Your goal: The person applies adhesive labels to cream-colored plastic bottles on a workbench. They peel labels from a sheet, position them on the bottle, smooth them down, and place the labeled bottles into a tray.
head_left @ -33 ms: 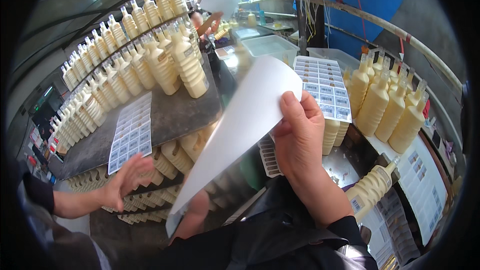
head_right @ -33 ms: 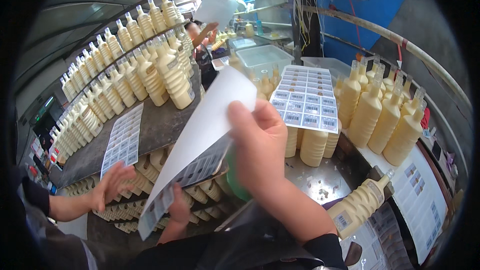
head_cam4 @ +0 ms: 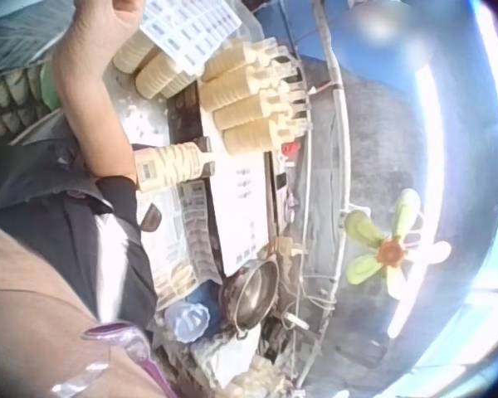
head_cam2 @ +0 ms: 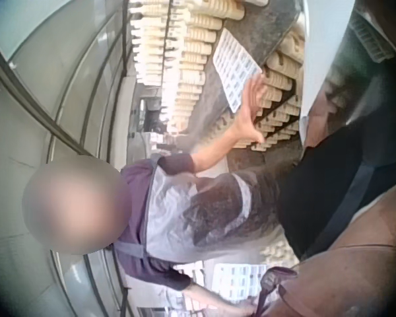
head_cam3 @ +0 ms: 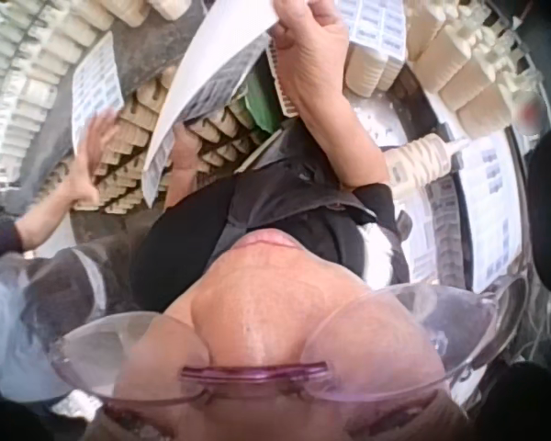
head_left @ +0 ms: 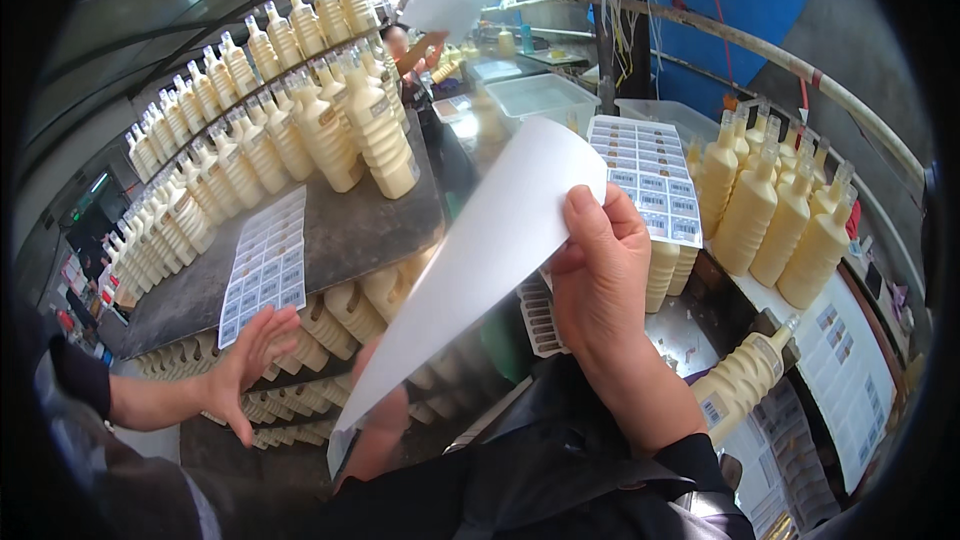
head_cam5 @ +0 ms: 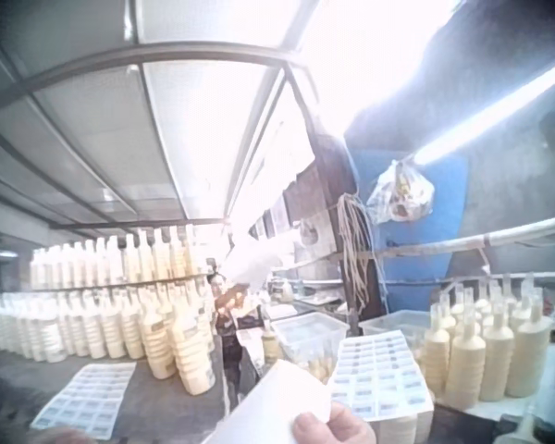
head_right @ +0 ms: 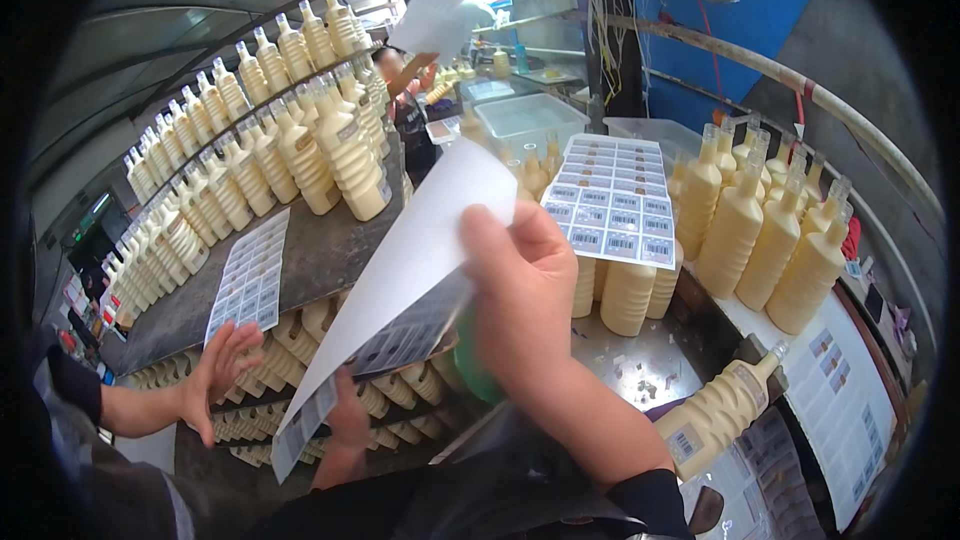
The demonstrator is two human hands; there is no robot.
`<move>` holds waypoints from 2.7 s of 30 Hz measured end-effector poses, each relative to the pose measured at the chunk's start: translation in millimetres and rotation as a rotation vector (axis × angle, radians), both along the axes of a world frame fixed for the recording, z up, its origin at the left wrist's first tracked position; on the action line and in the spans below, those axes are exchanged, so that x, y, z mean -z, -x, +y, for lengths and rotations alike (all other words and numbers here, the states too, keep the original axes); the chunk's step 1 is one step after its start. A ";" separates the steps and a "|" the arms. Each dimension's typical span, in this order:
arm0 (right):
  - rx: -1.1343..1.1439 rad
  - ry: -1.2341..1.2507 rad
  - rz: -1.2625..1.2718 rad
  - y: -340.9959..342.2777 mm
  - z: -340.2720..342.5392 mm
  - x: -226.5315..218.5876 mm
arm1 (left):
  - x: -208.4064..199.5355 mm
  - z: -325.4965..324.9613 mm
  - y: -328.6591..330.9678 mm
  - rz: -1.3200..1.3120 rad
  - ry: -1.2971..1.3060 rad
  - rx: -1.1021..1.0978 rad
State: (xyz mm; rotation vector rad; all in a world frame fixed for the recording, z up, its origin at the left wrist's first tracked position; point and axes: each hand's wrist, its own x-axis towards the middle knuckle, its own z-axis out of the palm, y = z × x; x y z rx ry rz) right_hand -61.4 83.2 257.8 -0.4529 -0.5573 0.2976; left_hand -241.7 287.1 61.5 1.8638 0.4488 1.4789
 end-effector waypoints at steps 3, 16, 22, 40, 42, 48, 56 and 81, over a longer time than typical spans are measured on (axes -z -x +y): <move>0.016 -0.014 -0.003 -4.6 -5.9 0.2 | -19.8 10.4 26.3 -0.041 0.025 -0.134; 0.686 0.470 -0.675 -28.9 -3.8 28.7 | -90.9 46.7 90.4 -0.268 0.096 -0.030; 0.310 0.805 -0.784 -44.0 -1.3 46.8 | -139.7 75.7 112.1 -0.342 0.153 0.019; 0.543 0.726 -1.079 -39.4 0.4 32.5 | -131.4 167.0 234.6 -0.408 0.196 0.670; 0.808 1.087 -1.063 -68.4 -7.3 43.1 | -112.7 158.0 229.9 -0.554 0.266 0.722; 1.150 1.548 -1.101 -131.9 -5.2 78.8 | -80.1 151.3 171.1 -1.011 0.386 1.238; 1.166 1.780 -1.082 -153.9 -5.6 106.2 | -77.7 100.6 59.6 -0.503 0.403 1.689; 1.197 1.393 -1.172 -17.9 -33.2 118.8 | -101.2 -37.3 -253.7 0.162 1.024 1.257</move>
